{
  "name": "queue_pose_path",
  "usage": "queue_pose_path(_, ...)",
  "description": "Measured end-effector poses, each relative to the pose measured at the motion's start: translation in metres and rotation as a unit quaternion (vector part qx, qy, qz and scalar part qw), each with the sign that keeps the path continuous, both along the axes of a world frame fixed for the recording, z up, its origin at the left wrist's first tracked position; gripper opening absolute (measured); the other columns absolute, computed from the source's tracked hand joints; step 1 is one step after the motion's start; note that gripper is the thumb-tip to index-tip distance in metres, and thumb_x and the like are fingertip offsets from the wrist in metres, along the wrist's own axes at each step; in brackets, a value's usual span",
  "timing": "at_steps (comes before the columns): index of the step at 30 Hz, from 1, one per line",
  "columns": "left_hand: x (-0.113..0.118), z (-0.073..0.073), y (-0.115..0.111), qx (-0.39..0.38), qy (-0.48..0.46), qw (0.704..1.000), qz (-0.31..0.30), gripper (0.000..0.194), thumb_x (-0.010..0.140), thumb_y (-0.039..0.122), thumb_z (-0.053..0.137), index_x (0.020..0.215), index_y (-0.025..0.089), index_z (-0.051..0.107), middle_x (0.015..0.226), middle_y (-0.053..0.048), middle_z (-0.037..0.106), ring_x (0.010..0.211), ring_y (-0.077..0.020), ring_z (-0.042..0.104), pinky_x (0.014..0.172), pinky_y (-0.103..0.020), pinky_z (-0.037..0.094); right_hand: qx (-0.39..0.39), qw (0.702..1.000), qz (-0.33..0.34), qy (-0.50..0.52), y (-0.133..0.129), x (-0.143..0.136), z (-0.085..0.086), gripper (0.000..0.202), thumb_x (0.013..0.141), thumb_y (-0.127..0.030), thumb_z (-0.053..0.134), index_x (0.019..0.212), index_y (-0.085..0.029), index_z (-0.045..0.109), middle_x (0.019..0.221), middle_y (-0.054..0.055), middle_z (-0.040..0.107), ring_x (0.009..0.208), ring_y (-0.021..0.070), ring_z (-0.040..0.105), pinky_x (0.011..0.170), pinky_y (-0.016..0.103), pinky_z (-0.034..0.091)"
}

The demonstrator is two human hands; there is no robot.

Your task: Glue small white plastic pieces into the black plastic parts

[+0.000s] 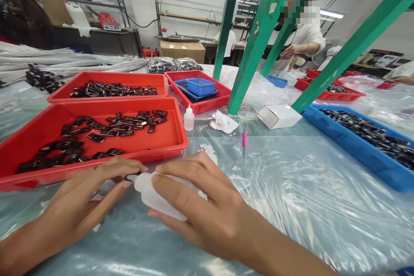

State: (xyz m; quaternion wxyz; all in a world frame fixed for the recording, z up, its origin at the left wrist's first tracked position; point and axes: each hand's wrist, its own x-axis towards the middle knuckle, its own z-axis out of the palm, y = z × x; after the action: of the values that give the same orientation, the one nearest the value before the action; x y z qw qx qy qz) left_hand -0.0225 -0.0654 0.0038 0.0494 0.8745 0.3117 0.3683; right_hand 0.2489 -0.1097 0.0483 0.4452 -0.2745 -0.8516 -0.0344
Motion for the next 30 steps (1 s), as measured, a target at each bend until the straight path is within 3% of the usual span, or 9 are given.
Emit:
queue_pose_path(9,-0.0016,-0.0037,0.0009,-0.002,-0.004,1.000,0.017,0.022,0.117,0.032,0.046,0.134,0.032,0.061,0.119,0.001,0.081,0.113,-0.0153,0.078,0.099,-0.020,0.060,0.002,1.000,-0.016,0.002,-0.0025,-0.0013,0.0014,0.019,0.106,-0.019,0.072,0.124,-0.015,0.068,0.115,0.014,0.079,0.104,0.0233,0.077,0.088,0.040,0.067)
queue_pose_path(19,-0.0072,-0.0049,0.0017,0.001,0.000,1.000,0.017,0.025,0.114,0.028,0.050,0.136,0.034,0.061,0.121,-0.001,0.080,0.114,-0.0201,0.078,0.097,-0.027,0.062,-0.001,1.000,-0.013,0.005,-0.0037,0.0010,0.0026,0.032,0.099,-0.015,0.078,0.129,-0.016,0.068,0.117,0.015,0.080,0.101,0.0249,0.079,0.085,0.041,0.070)
queue_pose_path(30,-0.0083,-0.0001,0.0030,0.003,0.013,1.000,0.001,0.025,0.115,0.027,0.049,0.137,0.033,0.060,0.123,-0.001,0.076,0.117,-0.0183,0.076,0.098,-0.025,0.060,0.024,0.999,-0.025,-0.016,-0.0080,-0.0005,0.0010,0.023,0.102,-0.013,0.073,0.125,-0.011,0.069,0.118,0.017,0.079,0.109,0.0233,0.076,0.090,0.039,0.069)
